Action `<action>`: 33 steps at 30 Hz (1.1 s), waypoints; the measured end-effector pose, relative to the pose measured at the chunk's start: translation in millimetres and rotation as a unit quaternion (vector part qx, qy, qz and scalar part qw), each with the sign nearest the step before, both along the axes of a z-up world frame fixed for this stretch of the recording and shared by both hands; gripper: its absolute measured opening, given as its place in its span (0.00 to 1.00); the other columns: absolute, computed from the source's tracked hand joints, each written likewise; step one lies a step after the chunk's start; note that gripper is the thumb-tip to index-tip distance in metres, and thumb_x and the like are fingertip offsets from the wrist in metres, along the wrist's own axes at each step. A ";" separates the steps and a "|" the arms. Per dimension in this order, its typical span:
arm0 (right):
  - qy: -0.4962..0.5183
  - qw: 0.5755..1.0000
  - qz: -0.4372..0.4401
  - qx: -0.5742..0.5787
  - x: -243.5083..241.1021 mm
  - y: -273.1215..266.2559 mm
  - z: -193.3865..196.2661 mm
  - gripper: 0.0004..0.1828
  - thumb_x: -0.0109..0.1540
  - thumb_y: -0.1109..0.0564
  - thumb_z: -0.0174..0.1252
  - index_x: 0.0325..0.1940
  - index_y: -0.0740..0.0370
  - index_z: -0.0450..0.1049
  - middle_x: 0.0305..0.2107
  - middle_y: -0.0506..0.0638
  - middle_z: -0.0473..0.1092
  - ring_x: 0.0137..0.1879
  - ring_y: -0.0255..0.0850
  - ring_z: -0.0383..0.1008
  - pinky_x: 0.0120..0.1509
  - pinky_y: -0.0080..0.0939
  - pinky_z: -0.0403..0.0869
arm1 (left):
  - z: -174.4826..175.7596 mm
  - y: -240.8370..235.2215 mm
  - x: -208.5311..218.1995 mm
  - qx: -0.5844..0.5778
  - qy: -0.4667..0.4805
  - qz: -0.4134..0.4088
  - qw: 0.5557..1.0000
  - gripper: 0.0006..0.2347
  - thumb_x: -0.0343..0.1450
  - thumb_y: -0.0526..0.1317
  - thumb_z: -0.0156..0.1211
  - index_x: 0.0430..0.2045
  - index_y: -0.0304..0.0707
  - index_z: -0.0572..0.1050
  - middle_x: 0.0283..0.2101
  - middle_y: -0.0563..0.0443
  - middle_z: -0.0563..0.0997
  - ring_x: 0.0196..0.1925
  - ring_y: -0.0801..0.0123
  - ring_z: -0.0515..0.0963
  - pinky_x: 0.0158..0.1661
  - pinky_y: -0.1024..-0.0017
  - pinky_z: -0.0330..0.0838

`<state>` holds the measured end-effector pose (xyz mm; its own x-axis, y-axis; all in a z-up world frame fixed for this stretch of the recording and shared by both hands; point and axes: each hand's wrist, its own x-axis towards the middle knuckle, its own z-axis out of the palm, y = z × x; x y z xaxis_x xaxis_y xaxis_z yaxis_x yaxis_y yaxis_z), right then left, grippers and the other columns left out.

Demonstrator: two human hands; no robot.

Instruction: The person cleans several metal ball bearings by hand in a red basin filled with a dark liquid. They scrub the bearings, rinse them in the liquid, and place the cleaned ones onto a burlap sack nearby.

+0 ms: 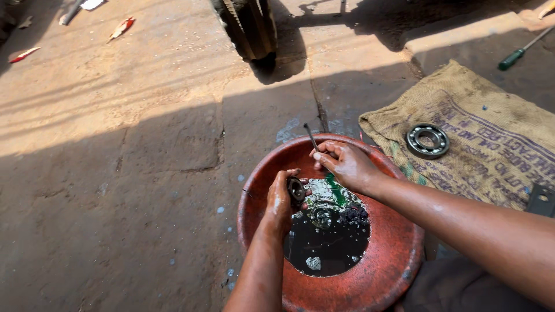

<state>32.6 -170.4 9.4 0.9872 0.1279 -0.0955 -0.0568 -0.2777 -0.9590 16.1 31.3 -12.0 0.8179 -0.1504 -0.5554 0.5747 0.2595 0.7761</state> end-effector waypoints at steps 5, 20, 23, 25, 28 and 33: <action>-0.153 0.921 0.101 -0.345 -8.9 -6.3 26.5 0.20 0.64 0.43 0.54 0.53 0.53 0.81 0.39 0.53 0.77 0.48 0.49 0.78 0.54 0.50 0.73 | -1.3 15.1 0.6 0.034 0.003 0.009 0.999 0.25 0.72 0.57 0.41 0.57 0.43 0.71 0.36 0.44 0.85 0.23 0.67 0.79 0.19 0.72 0.64; -0.179 0.888 0.107 -0.409 -29.9 24.7 95.2 0.16 0.63 0.48 0.57 0.51 0.51 0.82 0.43 0.50 0.77 0.50 0.50 0.77 0.55 0.53 0.72 | 24.9 15.5 15.0 0.070 -0.070 -0.033 0.995 0.25 0.74 0.62 0.42 0.48 0.46 0.80 0.24 0.51 0.80 0.16 0.74 0.67 0.16 0.76 0.59; -0.194 0.889 0.131 -0.393 -31.9 32.8 95.3 0.15 0.63 0.48 0.57 0.50 0.52 0.82 0.44 0.51 0.77 0.49 0.50 0.78 0.54 0.53 0.73 | 16.9 21.4 20.0 0.107 -0.073 -0.030 0.991 0.28 0.74 0.63 0.40 0.45 0.39 0.81 0.22 0.50 0.78 0.15 0.72 0.67 0.15 0.73 0.61; -0.208 0.887 0.149 -0.385 -31.7 35.2 98.3 0.15 0.62 0.49 0.57 0.49 0.53 0.82 0.45 0.51 0.77 0.48 0.51 0.78 0.53 0.53 0.74 | 11.1 22.4 23.9 0.102 -0.089 -0.021 0.991 0.30 0.74 0.63 0.39 0.44 0.37 0.82 0.20 0.49 0.76 0.13 0.70 0.67 0.14 0.71 0.59; -0.209 0.882 0.179 -0.383 -30.4 36.9 105.1 0.15 0.60 0.50 0.57 0.48 0.52 0.83 0.44 0.50 0.77 0.48 0.51 0.79 0.53 0.52 0.75 | 6.3 22.7 24.9 0.107 -0.096 -0.037 0.989 0.31 0.74 0.64 0.35 0.43 0.37 0.82 0.20 0.49 0.80 0.11 0.70 0.67 0.12 0.69 0.56; -0.071 0.884 0.228 -0.402 -26.0 39.4 119.6 0.15 0.62 0.48 0.56 0.49 0.49 0.82 0.42 0.51 0.77 0.51 0.49 0.78 0.57 0.53 0.73 | 11.9 22.8 15.2 0.087 -0.060 -0.027 0.994 0.27 0.74 0.60 0.39 0.42 0.38 0.82 0.21 0.49 0.81 0.14 0.72 0.65 0.14 0.73 0.55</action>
